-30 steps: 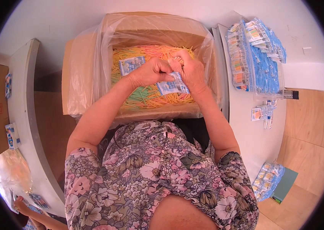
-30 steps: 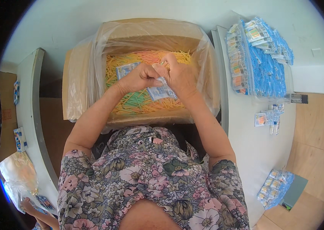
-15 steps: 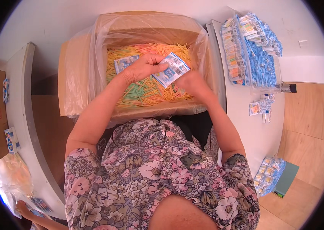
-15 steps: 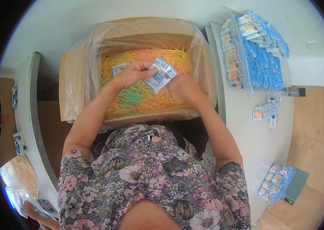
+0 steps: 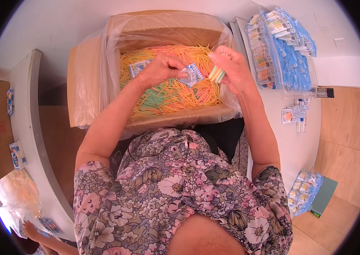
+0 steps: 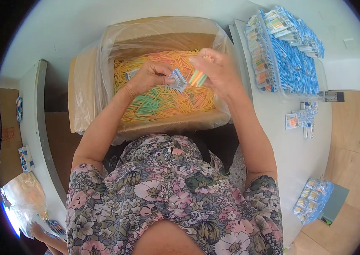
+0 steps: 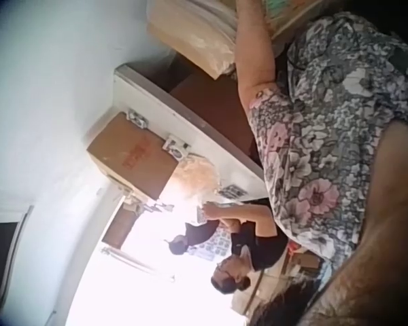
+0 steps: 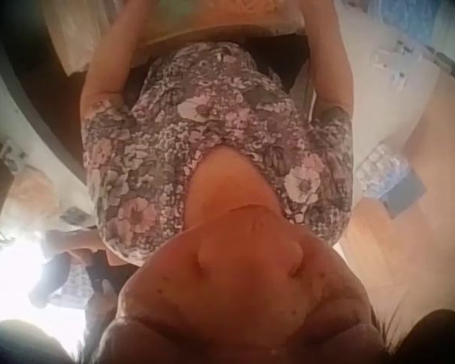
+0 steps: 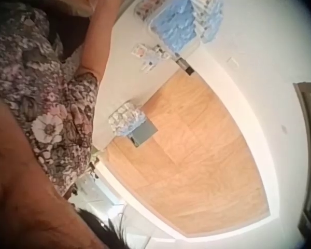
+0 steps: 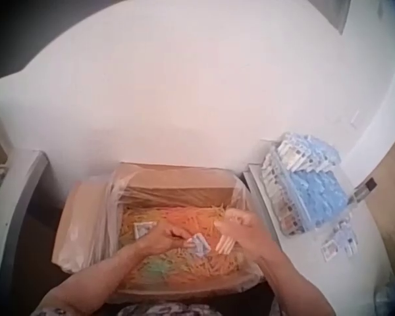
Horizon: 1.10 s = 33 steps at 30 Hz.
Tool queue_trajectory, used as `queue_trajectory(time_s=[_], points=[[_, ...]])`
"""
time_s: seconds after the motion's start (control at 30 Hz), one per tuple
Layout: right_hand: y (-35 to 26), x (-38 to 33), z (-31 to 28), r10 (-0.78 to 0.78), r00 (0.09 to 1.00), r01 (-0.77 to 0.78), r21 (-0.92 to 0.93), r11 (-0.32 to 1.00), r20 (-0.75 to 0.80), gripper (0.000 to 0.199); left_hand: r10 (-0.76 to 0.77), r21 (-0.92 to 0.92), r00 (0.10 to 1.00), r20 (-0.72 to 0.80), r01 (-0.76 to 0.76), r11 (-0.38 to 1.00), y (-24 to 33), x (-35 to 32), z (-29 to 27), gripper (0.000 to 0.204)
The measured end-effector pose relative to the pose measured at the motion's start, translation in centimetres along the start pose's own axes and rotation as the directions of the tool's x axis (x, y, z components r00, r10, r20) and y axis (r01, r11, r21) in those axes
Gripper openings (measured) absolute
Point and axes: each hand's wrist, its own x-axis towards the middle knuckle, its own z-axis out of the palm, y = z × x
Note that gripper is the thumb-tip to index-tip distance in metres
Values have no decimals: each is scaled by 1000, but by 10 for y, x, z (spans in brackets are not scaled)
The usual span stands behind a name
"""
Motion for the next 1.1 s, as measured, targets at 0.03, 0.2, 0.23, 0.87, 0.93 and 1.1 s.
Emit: queue_trajectory(time_s=[0.03, 0.2, 0.23, 0.87, 0.93, 1.1], points=[[0, 2, 3, 1, 1000, -1, 0, 1000, -3, 20, 18, 2, 1000, 9, -18, 1000, 0, 0, 1, 9], [12, 16, 5, -78, 997, 81, -299, 951, 21, 21, 50, -38, 998, 35, -49, 998, 2, 1, 3, 9], [14, 18, 4, -77, 997, 79, -301, 950, 20, 21, 50, -19, 998, 43, -49, 999, 2, 1, 3, 9], [8, 6, 18, -327, 943, 294, -631, 718, 67, 24, -92, -62, 996, -10, 91, 994, 6, -6, 4, 9], [12, 0, 11, -262, 965, 221, -494, 841, -15, 25, -100, -67, 995, 1, 100, 993, 8, -6, 5, 10], [64, -17, 5, -559, 828, 421, -712, 562, 48, 24, -241, 333, 971, -6, 229, 915, -3, 9, 3, 18]])
